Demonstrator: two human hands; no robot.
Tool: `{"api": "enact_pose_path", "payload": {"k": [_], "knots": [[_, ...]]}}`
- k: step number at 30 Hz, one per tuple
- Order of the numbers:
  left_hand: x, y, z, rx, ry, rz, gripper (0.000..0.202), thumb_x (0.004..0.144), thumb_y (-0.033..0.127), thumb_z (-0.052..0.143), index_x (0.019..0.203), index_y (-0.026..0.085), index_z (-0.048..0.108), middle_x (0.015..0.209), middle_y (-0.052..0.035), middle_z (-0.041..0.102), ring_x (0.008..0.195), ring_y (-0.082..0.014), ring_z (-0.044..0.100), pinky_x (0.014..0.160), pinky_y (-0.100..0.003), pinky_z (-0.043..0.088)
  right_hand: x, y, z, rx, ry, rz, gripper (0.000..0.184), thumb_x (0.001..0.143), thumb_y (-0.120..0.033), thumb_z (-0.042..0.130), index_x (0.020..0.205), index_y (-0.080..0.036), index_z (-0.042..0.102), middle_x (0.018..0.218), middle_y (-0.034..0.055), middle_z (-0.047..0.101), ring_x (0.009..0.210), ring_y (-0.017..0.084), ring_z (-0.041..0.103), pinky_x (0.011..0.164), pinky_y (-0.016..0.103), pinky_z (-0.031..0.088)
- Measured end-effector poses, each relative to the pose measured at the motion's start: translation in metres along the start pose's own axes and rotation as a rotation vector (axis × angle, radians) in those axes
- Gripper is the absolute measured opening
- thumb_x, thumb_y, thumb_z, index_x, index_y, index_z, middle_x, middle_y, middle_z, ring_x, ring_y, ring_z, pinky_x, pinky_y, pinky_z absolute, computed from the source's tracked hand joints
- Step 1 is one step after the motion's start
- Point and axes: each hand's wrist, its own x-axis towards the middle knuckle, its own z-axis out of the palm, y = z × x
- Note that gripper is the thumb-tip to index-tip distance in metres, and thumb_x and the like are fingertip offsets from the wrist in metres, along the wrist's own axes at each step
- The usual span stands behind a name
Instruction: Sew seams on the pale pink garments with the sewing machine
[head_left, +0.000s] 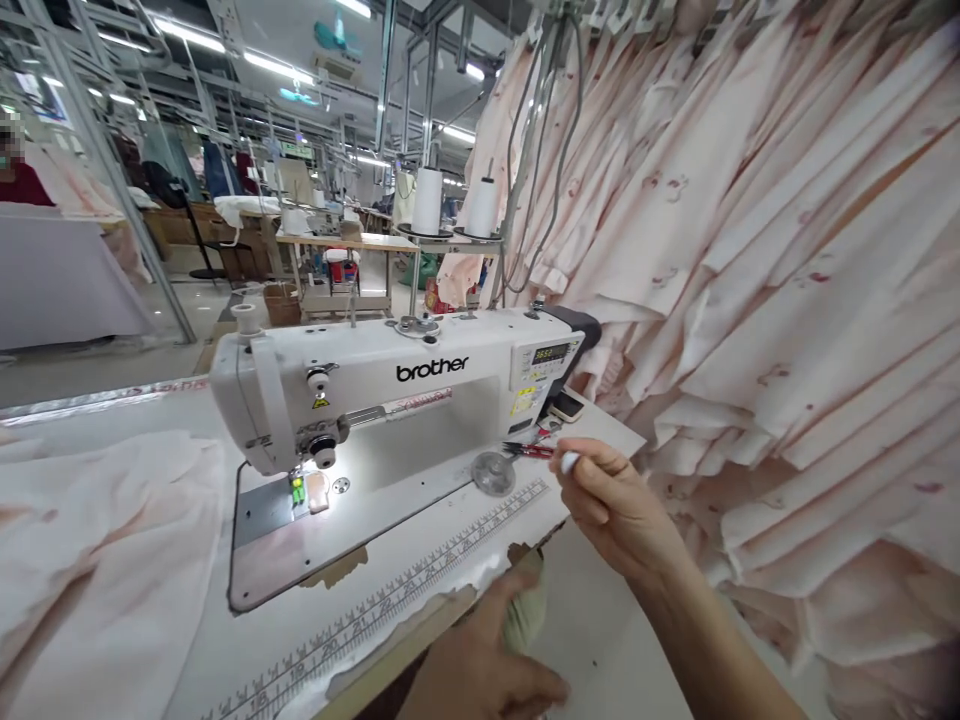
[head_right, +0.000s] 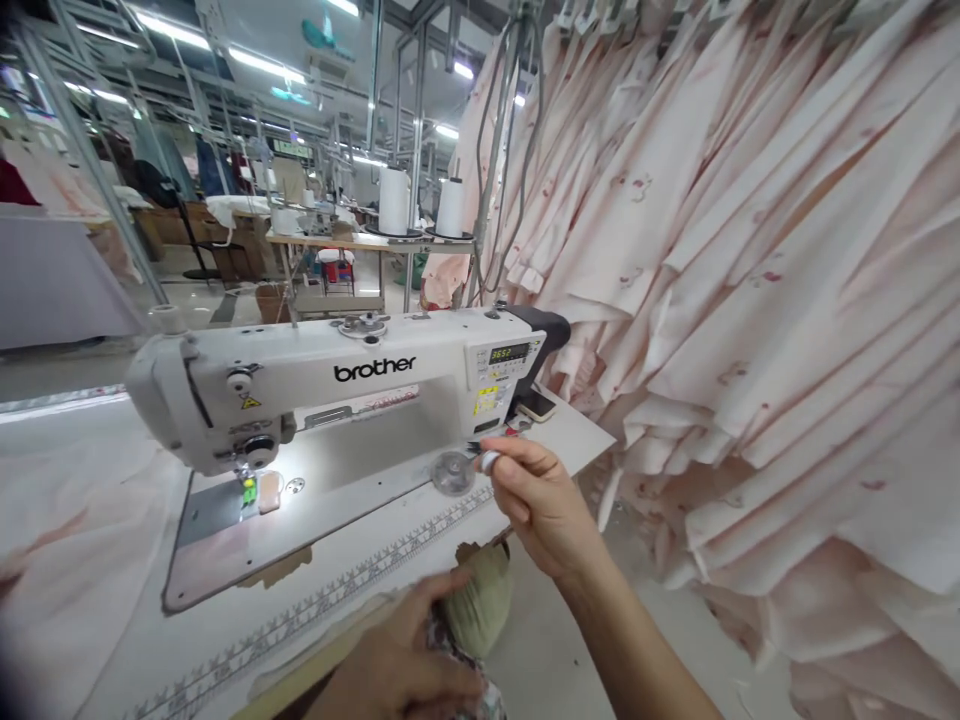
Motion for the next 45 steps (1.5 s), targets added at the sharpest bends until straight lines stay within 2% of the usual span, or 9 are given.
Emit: {"api": "enact_pose_path", "payload": {"k": [3, 8, 12, 14, 18, 26, 37, 41, 45], "knots": [[0.011, -0.001, 0.01, 0.122, -0.086, -0.074, 0.022, 0.071, 0.012, 0.059, 0.074, 0.026, 0.075, 0.128, -0.004, 0.064, 0.073, -0.018, 0.063, 0.068, -0.028, 0.045, -0.004, 0.005, -0.002, -0.111, 0.008, -0.027, 0.03, 0.07, -0.041, 0.089, 0.089, -0.022, 0.075, 0.081, 0.0054, 0.068, 0.045, 0.007, 0.032, 0.037, 0.018, 0.022], [0.007, 0.017, -0.022, 0.259, 0.045, -0.313, 0.02, 0.064, 0.02, 0.066, 0.082, 0.023, 0.059, 0.081, 0.0008, 0.059, 0.059, -0.0136, 0.048, 0.055, -0.024, 0.029, -0.007, 0.013, -0.007, -0.303, -0.055, -0.087, 0.021, 0.079, -0.036, 0.085, 0.092, -0.022, 0.076, 0.088, 0.0056, 0.069, 0.05, 0.008, 0.044, 0.042, 0.017, 0.033], [-0.001, 0.027, -0.047, -0.187, 0.233, -0.404, 0.032, 0.07, 0.045, 0.071, 0.07, 0.02, 0.052, 0.054, 0.0064, 0.037, 0.052, -0.0101, 0.032, 0.053, -0.022, 0.025, -0.005, 0.016, 0.006, -0.363, -0.147, -0.289, 0.014, 0.082, -0.034, 0.084, 0.09, -0.024, 0.077, 0.093, 0.0054, 0.067, 0.081, 0.017, 0.06, 0.063, 0.022, 0.047], [-0.002, 0.028, -0.055, -0.587, 0.326, -0.431, 0.04, 0.077, 0.054, 0.066, 0.066, 0.017, 0.054, 0.057, 0.0029, 0.044, 0.053, -0.0102, 0.038, 0.052, -0.022, 0.031, -0.005, 0.019, 0.017, -0.401, -0.176, -0.363, 0.012, 0.085, -0.034, 0.082, 0.091, -0.025, 0.077, 0.089, 0.0043, 0.065, 0.082, 0.017, 0.06, 0.065, 0.022, 0.047], [0.0, 0.033, -0.063, -1.151, 0.513, -0.48, 0.024, 0.081, 0.036, 0.068, 0.084, 0.012, 0.07, 0.09, -0.0091, 0.066, 0.081, -0.0179, 0.063, 0.069, -0.027, 0.052, -0.012, 0.032, 0.04, -0.518, -0.278, -0.535, 0.009, 0.094, -0.024, 0.072, 0.102, -0.024, 0.075, 0.089, 0.0035, 0.065, 0.076, 0.013, 0.061, 0.063, 0.019, 0.048], [-0.01, 0.033, -0.062, -1.265, 0.404, -0.278, 0.034, 0.077, 0.021, 0.07, 0.111, 0.019, 0.073, 0.128, -0.0113, 0.064, 0.124, -0.0277, 0.056, 0.107, -0.039, 0.045, -0.021, 0.065, 0.054, -0.91, -0.541, -0.968, 0.019, 0.106, -0.015, 0.048, 0.118, -0.015, 0.063, 0.104, 0.0068, 0.067, 0.082, 0.015, 0.062, 0.069, 0.025, 0.047], [-0.021, 0.03, -0.062, -1.105, 0.33, -0.213, 0.043, 0.08, 0.029, 0.072, 0.123, 0.024, 0.067, 0.139, -0.0108, 0.057, 0.131, -0.0317, 0.049, 0.108, -0.042, 0.045, -0.024, 0.057, 0.051, -0.699, -0.742, -0.668, 0.023, 0.099, -0.011, 0.049, 0.114, -0.019, 0.065, 0.112, 0.0074, 0.064, 0.094, 0.015, 0.063, 0.079, 0.023, 0.05], [-0.027, 0.023, -0.065, -1.058, 0.408, -0.226, 0.04, 0.082, 0.031, 0.072, 0.122, 0.027, 0.065, 0.135, -0.0086, 0.059, 0.128, -0.0275, 0.053, 0.104, -0.034, 0.049, -0.027, 0.053, 0.055, -0.538, -0.639, -0.518, 0.02, 0.099, -0.016, 0.06, 0.118, -0.019, 0.065, 0.109, 0.0078, 0.063, 0.098, 0.016, 0.062, 0.086, 0.023, 0.05], [-0.028, 0.021, -0.068, -1.025, 0.557, -0.253, 0.03, 0.077, 0.03, 0.078, 0.105, 0.023, 0.068, 0.117, -0.0054, 0.068, 0.126, -0.0246, 0.057, 0.101, -0.025, 0.05, -0.025, 0.055, 0.053, -0.729, -0.588, -0.563, 0.014, 0.101, -0.018, 0.059, 0.113, -0.02, 0.067, 0.097, 0.0056, 0.063, 0.087, 0.015, 0.06, 0.077, 0.022, 0.048]]}}
